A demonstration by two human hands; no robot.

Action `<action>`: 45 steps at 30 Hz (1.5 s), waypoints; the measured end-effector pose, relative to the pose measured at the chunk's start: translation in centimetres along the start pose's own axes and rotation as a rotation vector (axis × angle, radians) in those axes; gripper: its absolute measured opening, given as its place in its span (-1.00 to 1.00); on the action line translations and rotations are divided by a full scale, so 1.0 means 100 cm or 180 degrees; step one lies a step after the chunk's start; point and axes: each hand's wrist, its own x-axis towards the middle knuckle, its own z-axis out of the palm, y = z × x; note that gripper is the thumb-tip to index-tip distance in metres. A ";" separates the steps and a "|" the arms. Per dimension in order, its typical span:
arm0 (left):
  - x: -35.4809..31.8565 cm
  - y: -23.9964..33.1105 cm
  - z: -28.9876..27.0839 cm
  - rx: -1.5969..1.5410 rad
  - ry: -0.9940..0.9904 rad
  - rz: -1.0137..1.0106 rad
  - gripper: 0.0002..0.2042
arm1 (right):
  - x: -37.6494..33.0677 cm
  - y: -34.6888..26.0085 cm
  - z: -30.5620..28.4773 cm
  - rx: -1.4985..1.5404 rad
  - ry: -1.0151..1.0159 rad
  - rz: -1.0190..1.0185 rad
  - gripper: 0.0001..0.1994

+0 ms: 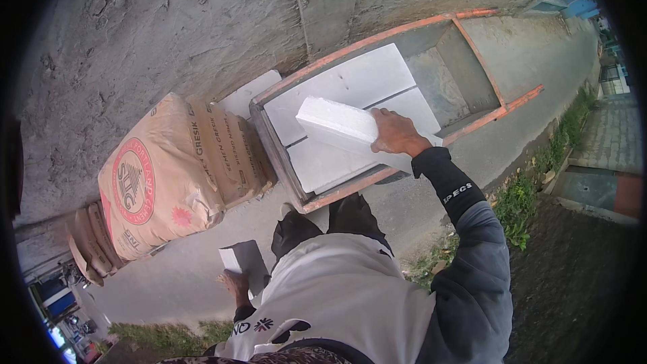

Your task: The person repeatedly picks up white rectangular tiles from a stack on the ground and places them onto a wheelbarrow. The person handles the tiles one at a time, stacking them in the wheelbarrow next to cement bags.

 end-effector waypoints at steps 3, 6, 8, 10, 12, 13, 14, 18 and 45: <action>-0.055 0.007 0.008 -0.0191 0.0025 -0.0218 -0.24 | 0.056 0.029 -0.030 -0.0217 -0.0379 -0.0380 -0.18; -0.095 0.024 0.020 -0.0253 0.0036 -0.0293 -0.21 | 0.108 0.055 -0.044 -0.0439 -0.0654 -0.0617 -0.13; -0.113 0.036 0.024 -0.0281 -0.0110 -0.0317 -0.19 | 0.139 0.079 -0.052 -0.0451 -0.0818 -0.0753 -0.09; -0.129 0.057 0.023 -0.0288 -0.0145 -0.0355 -0.19 | 0.167 0.097 -0.060 -0.0387 -0.0996 -0.0737 -0.03; -0.140 0.069 0.025 -0.0311 -0.0129 -0.0337 -0.19 | 0.190 0.109 -0.065 -0.0287 -0.1059 -0.0762 -0.01; -0.145 0.073 0.026 -0.0332 -0.0104 -0.0307 -0.19 | 0.199 0.114 -0.067 -0.0225 -0.1039 -0.0796 -0.02; -0.148 0.078 0.028 -0.0349 -0.0080 -0.0269 -0.19 | 0.208 0.119 -0.068 -0.0159 -0.1017 -0.0824 -0.03; -0.155 0.104 0.024 -0.0295 -0.0208 -0.0182 -0.11 | 0.246 0.123 -0.078 0.0079 -0.1263 -0.0673 -0.03; -0.133 0.299 -0.058 0.0047 -0.0101 0.1795 -0.12 | 0.255 0.287 0.085 0.1144 0.2048 0.1168 0.02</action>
